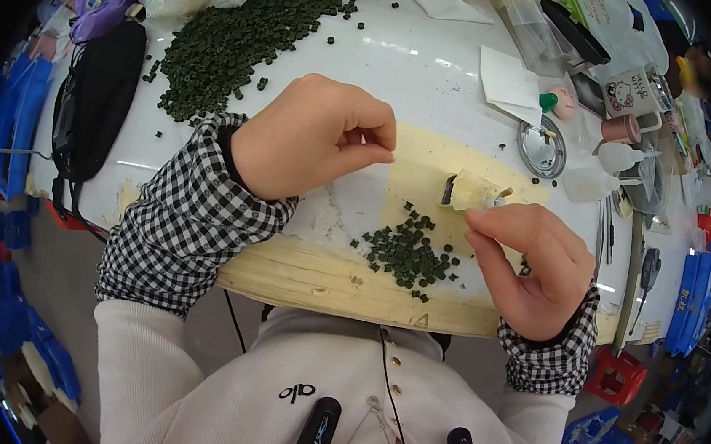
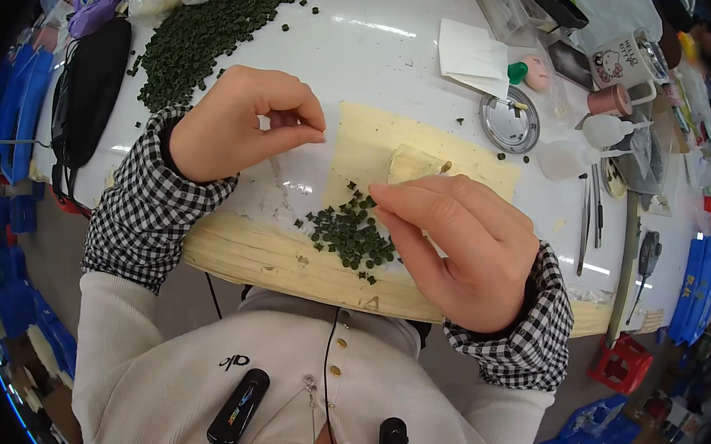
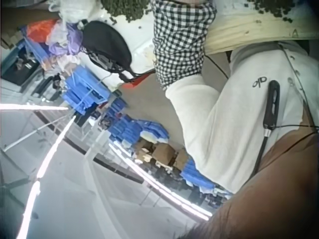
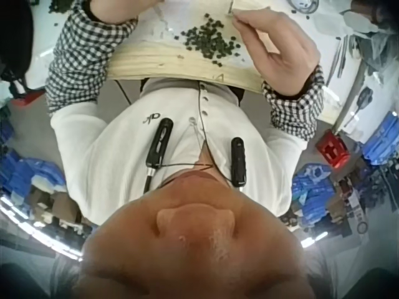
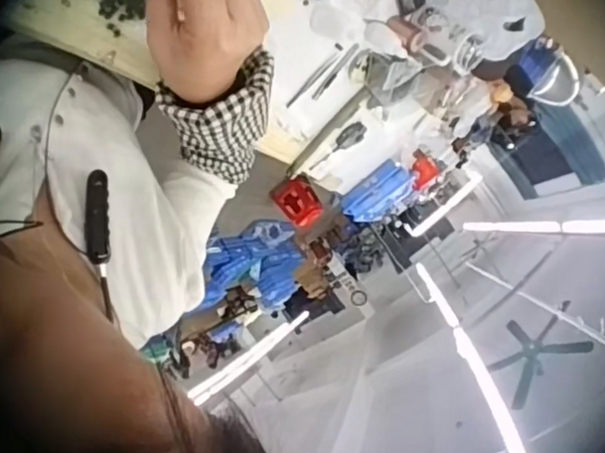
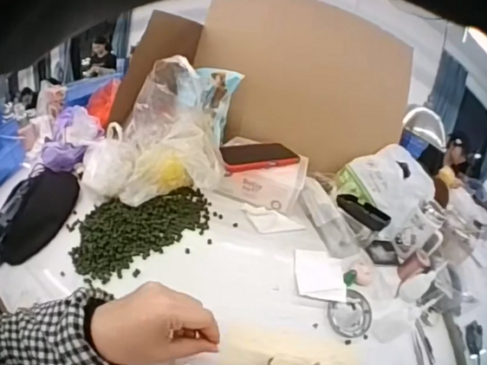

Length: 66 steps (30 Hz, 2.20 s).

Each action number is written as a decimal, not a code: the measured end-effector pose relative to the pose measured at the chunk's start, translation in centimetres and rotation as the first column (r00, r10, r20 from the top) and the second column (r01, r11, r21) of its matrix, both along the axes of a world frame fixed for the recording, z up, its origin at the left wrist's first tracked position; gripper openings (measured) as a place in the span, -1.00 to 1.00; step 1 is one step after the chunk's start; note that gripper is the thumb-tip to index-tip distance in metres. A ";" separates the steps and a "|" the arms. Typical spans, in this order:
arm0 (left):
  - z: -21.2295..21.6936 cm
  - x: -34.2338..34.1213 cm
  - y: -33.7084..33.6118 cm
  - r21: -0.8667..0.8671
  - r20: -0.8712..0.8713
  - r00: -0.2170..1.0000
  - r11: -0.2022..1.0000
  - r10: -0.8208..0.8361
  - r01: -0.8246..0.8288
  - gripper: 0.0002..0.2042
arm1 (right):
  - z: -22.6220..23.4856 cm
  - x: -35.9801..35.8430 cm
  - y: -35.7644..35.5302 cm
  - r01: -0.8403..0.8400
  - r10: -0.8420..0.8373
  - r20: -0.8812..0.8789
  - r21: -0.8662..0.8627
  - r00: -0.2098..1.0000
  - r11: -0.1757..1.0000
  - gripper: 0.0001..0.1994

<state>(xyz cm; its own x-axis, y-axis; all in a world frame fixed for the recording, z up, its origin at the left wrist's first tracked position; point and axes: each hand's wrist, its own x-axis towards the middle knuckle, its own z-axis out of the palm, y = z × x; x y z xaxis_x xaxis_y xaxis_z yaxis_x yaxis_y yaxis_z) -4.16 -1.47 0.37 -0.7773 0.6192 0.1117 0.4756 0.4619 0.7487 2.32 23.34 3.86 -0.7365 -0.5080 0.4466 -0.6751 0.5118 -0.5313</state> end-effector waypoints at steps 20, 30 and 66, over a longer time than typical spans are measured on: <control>-0.7 3.5 2.8 0.684 0.498 0.826 0.705 -0.265 -0.186 -0.81 | -1.5 0.1 -0.7 0.051 -0.050 0.012 -0.154 0.999 0.987 -0.83; -1.0 3.8 3.2 0.699 0.410 0.889 0.696 -0.205 -0.162 -0.80 | -1.7 0.3 -0.7 0.067 -0.050 0.087 -0.206 0.995 0.976 -0.84; 0.7 4.2 2.6 0.223 -0.255 0.967 0.971 -0.026 0.085 -0.49 | -2.4 0.3 -0.7 0.068 -0.029 0.198 -0.192 0.980 0.979 -0.90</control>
<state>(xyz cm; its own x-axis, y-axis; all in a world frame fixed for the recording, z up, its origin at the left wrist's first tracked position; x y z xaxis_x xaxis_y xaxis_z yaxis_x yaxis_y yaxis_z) 0.05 1.10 1.02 -0.6718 0.5947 0.4417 0.6799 0.2584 0.6862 2.60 22.69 1.42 -0.8402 -0.3856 0.3812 -0.5267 0.4135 -0.7427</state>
